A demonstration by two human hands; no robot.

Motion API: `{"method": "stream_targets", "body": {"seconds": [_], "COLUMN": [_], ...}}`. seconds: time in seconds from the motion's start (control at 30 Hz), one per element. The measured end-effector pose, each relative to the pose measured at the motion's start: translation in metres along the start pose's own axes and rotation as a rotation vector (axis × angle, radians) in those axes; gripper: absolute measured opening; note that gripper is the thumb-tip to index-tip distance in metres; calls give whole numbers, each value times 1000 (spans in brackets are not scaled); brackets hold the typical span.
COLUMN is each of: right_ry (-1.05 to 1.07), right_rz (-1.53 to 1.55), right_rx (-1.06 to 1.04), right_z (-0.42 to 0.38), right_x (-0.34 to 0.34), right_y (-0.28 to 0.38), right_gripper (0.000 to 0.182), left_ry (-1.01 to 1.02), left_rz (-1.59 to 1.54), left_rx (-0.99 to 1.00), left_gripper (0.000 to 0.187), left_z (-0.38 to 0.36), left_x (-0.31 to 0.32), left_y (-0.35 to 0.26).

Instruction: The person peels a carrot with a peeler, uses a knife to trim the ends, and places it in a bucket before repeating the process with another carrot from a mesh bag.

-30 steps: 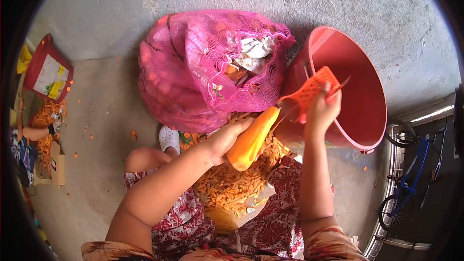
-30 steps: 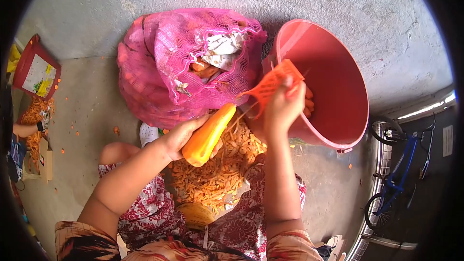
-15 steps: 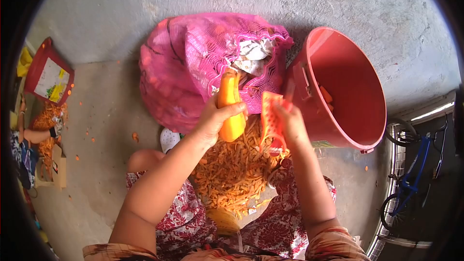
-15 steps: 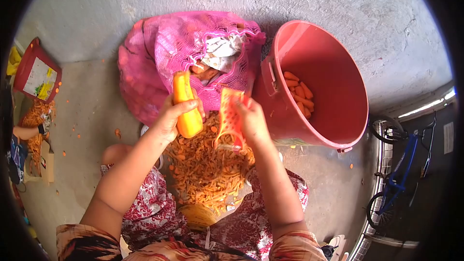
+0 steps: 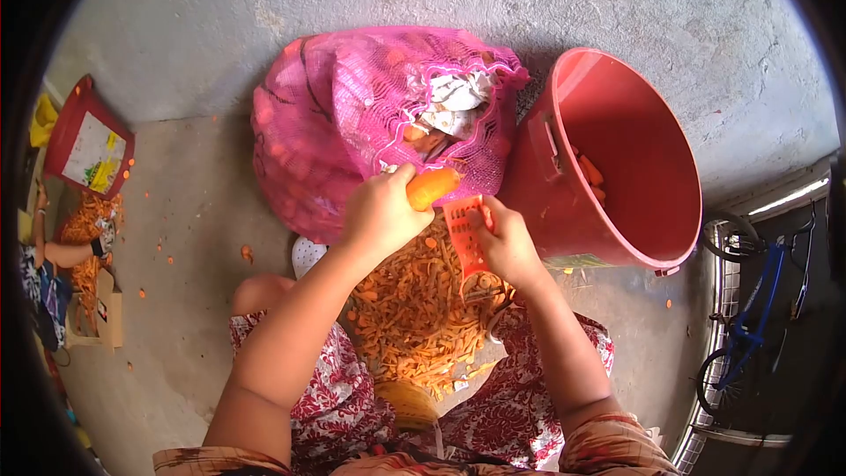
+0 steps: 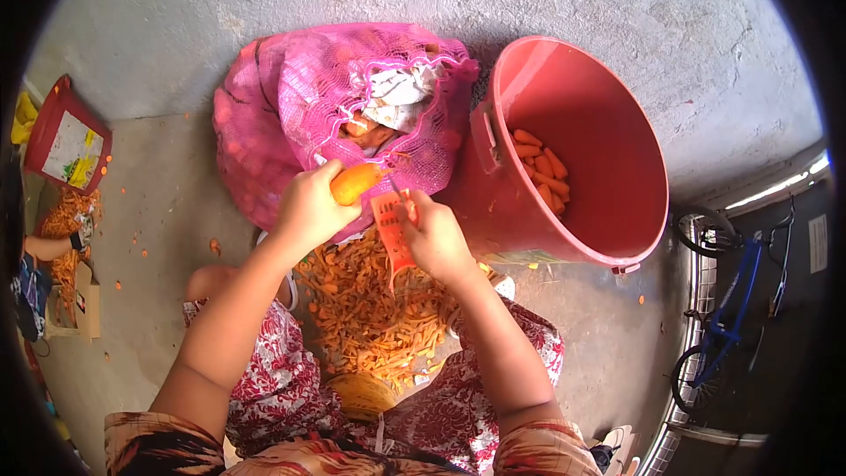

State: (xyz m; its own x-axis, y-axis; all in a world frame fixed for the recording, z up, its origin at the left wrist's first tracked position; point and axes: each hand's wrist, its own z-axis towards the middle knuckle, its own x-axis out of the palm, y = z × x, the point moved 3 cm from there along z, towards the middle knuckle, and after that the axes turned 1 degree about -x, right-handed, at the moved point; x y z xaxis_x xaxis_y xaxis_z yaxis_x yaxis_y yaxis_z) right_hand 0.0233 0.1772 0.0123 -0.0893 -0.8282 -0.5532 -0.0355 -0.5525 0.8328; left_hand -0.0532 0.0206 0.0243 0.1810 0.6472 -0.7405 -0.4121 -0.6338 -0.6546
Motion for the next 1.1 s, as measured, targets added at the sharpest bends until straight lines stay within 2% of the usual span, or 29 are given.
{"method": "stream_targets", "body": {"seconds": [0.1, 0.4, 0.6, 0.73, 0.8, 0.93, 1.0, 1.07, 1.1], "right_ry": [51, 47, 18, -31, -75, -148, -148, -157, -84], "right_rz": [-5, -37, 35, 110, -25, -150, -106, -54, 130], "right_rx": [1, 2, 26, 23, 21, -37, -10, 17, 72], "right_z": [-2, -1, -6, -14, -17, -25, -30, -31, -28], "right_x": [3, 6, 10, 11, 11, 12, 13, 14, 16], "right_y": [7, -6, -16, -12, -14, -23, -24, -31, -40], "right_gripper": [18, 17, 12, 14, 15, 16, 15, 13, 12], "left_ry": [-12, 69, 27, 200, 255, 156, 137, 461, 624], "left_rz": [22, 136, 131, 40, -20, 73, 115, -306, -520], "left_rx": [5, 54, 262, 238, 227, 336, 350, 269, 224], "left_gripper": [31, 40, 40, 36, 34, 31, 27, 23, 21], "left_z": [-2, -5, -10, -13, -15, -18, -20, -24, -28], "left_x": [2, 5, 6, 10, 14, 19, 19, 20, 21], "left_y": [-4, -10, -15, -16, -15, -20, -22, -29, -36]}}
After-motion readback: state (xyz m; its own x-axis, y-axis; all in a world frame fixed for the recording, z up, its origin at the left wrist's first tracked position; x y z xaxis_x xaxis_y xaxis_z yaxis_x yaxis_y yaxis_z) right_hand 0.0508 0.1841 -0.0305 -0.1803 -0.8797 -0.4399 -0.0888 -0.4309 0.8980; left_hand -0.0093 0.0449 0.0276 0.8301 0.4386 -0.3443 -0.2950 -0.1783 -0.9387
